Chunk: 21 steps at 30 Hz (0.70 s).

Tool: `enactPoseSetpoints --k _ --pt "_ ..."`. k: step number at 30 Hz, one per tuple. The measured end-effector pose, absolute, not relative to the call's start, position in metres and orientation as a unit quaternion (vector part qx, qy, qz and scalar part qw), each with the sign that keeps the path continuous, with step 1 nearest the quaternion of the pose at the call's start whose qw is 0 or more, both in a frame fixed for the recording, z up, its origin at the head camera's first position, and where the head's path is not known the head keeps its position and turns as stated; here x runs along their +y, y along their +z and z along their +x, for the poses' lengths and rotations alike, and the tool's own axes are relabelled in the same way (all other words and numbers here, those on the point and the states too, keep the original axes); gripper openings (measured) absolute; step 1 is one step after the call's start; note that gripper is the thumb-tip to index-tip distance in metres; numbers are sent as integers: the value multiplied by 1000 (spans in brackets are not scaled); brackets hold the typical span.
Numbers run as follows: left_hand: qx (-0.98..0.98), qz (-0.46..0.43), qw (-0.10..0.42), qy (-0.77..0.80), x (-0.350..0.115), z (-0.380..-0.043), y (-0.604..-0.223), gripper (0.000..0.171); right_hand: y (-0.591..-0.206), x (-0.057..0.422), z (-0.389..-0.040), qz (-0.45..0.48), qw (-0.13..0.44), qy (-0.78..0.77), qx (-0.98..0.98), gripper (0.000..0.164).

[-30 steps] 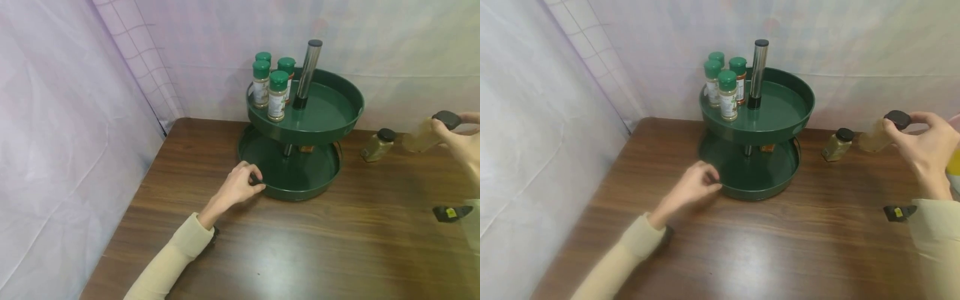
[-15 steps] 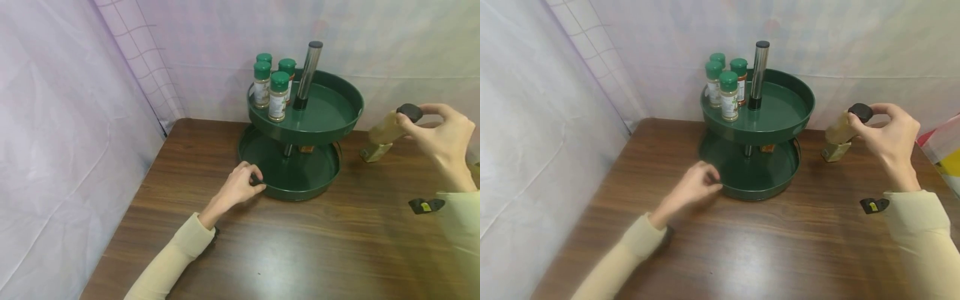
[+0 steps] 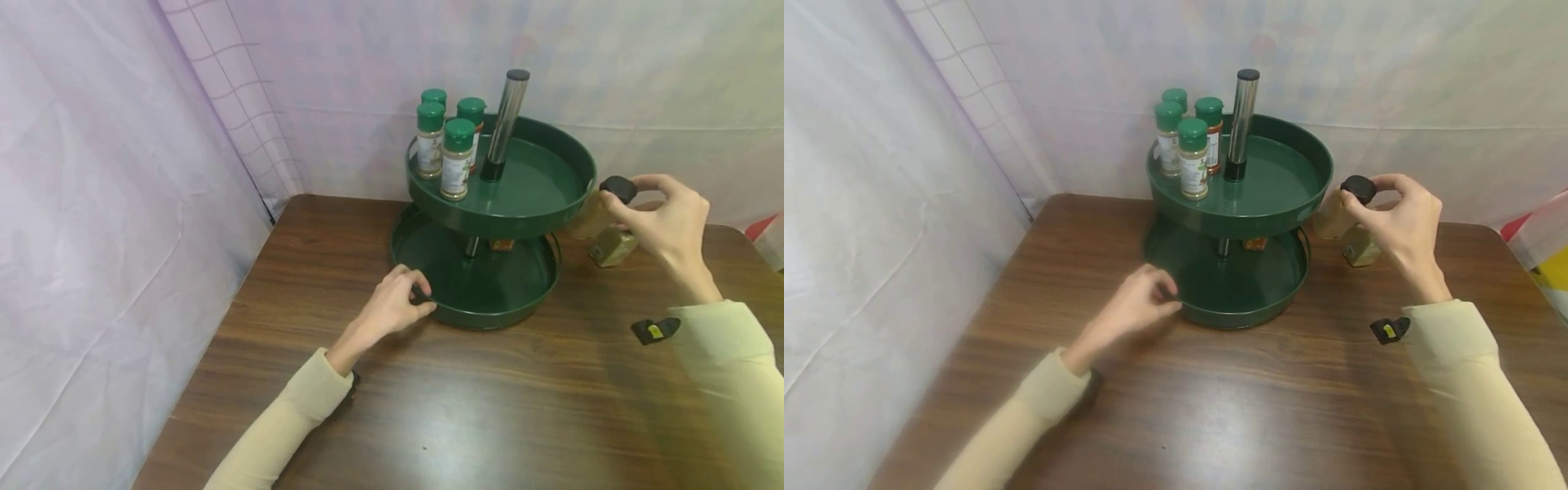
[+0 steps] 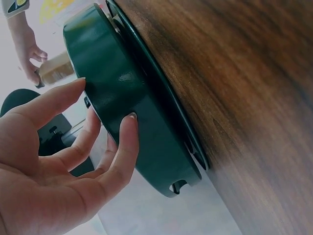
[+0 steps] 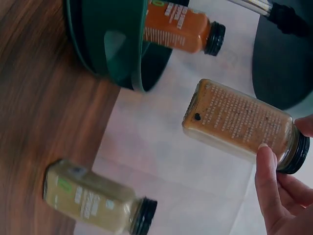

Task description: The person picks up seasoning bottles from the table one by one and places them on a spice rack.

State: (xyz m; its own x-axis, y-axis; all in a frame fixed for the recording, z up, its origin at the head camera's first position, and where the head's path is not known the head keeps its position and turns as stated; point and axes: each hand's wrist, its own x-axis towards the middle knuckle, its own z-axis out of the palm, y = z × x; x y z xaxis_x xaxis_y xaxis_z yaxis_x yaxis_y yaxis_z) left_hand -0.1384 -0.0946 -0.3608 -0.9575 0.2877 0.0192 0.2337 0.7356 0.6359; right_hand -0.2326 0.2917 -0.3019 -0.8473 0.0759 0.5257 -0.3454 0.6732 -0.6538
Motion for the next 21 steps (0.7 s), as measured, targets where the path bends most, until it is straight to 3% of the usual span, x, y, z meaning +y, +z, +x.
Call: enactPoseSetpoints --k 10,21 --pt "933 137 41 331 -95 -138 -359 20 -322 270 -251 83 233 406 -880 40" --pt "932 141 42 332 -95 -138 -360 20 -345 252 -263 79 193 374 -904 42"
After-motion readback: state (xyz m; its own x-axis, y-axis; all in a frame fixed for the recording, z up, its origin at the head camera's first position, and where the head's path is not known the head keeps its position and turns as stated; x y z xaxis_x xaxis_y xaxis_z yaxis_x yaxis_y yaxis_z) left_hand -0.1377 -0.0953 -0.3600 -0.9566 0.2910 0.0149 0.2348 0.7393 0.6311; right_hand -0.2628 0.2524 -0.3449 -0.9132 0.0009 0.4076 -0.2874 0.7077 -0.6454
